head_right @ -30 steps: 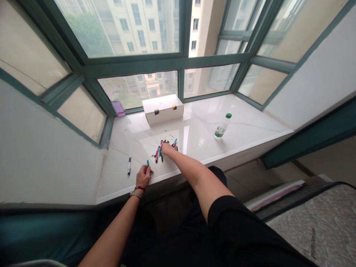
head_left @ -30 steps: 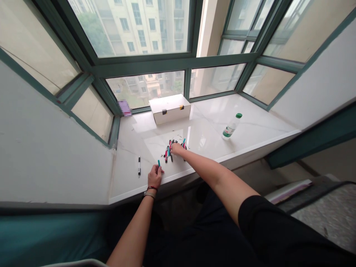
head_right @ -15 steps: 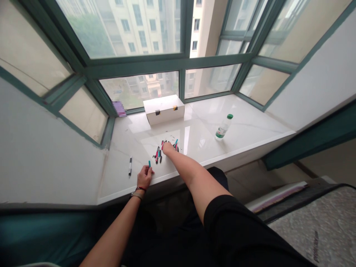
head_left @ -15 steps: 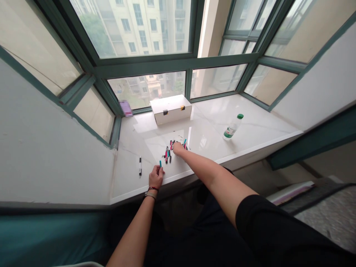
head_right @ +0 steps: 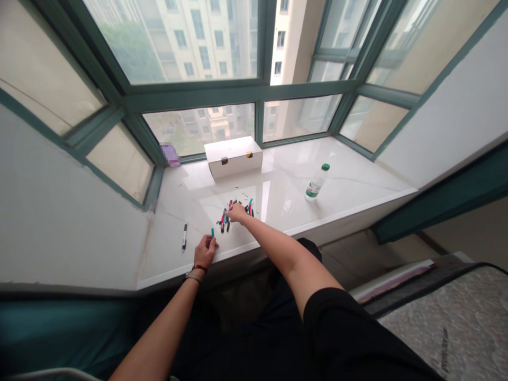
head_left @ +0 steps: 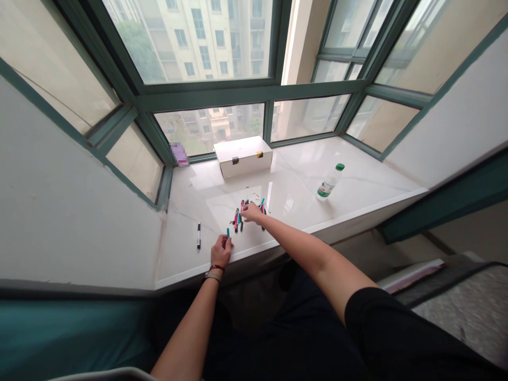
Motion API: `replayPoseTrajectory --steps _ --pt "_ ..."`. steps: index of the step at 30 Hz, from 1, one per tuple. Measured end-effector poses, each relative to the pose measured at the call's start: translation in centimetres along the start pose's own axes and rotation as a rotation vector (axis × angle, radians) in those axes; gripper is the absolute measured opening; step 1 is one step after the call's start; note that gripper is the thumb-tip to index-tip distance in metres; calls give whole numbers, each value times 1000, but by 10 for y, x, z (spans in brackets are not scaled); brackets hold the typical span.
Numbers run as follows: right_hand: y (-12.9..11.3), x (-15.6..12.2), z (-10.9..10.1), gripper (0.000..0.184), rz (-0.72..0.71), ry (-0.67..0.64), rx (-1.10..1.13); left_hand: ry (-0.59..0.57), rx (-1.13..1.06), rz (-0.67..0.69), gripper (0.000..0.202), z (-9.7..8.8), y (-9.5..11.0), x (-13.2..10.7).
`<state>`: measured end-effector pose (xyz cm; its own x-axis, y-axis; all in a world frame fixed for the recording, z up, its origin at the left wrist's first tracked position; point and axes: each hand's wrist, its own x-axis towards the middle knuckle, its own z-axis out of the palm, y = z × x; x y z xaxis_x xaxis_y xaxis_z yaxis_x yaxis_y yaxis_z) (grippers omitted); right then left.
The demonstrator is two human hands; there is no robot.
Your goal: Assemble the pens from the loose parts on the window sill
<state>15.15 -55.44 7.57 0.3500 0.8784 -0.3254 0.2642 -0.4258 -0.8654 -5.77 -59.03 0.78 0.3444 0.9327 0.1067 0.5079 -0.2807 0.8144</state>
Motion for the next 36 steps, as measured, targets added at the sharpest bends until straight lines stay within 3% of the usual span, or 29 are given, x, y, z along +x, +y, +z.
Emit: replayPoseTrajectory --steps 8,18,26,29,32,36 --pt "-22 -11 16 6 -153 -295 414 -9 7 3 21 1 -3 1" --pt "-23 -10 21 9 -243 -245 317 -5 35 14 22 2 -4 1" --pt "-7 -18 32 7 -163 -355 197 -10 14 10 21 0 -2 0" --pt "8 -22 37 26 -218 -312 118 -18 22 15 21 0 -1 0" --pt "26 -25 25 47 -336 -164 43 -18 27 18 21 -1 0 0" --pt "51 -23 -19 26 -304 44 -105 -18 34 10 22 -2 2 -1"
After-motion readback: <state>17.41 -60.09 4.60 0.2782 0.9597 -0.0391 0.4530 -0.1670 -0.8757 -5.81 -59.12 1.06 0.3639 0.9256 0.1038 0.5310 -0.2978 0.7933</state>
